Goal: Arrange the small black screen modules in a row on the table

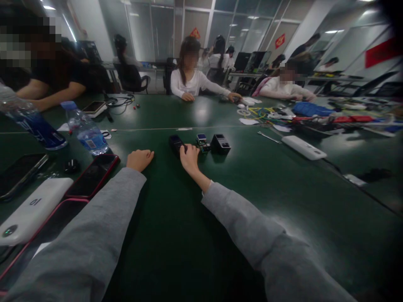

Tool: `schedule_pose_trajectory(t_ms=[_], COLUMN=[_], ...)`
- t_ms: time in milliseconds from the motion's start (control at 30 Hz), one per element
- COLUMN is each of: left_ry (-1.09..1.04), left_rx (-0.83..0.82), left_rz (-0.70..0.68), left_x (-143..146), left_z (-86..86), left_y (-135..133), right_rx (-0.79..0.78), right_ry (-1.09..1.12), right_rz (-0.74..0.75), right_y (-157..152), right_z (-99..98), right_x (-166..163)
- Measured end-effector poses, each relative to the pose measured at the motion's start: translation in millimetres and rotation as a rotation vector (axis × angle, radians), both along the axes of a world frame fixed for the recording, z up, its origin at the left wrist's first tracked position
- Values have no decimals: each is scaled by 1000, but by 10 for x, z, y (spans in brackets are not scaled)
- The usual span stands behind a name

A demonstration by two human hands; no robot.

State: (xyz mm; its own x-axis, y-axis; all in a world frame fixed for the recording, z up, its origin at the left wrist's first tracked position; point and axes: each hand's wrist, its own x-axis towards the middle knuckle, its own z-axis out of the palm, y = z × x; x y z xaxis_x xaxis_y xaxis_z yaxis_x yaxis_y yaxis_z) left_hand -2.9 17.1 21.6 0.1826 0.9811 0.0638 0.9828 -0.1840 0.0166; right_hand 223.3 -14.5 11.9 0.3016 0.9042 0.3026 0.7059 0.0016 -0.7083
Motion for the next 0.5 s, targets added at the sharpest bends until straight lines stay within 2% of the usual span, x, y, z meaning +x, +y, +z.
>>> schedule_pose_trajectory(t_ms=[67, 167, 233, 300, 500], left_ry=[-3, -13, -24, -31, -28], left_rx=[8, 27, 26, 12, 7], left_rz=[-8, -12, -12, -16, -12], left_x=[-4, -9, -10, -9, 2], left_z=[-9, -23, -28, -26, -7], left_y=[-2, 3, 9, 15, 12], right_rx=[37, 115, 119, 94, 122], right_ry=[10, -21, -70, -121, -159], right_rz=[14, 140, 238, 273, 52], right_y=[-4, -30, -47, -53, -15], right_z=[-10, -19, -20, -26, -93], right_x=[5, 6, 7, 16, 119])
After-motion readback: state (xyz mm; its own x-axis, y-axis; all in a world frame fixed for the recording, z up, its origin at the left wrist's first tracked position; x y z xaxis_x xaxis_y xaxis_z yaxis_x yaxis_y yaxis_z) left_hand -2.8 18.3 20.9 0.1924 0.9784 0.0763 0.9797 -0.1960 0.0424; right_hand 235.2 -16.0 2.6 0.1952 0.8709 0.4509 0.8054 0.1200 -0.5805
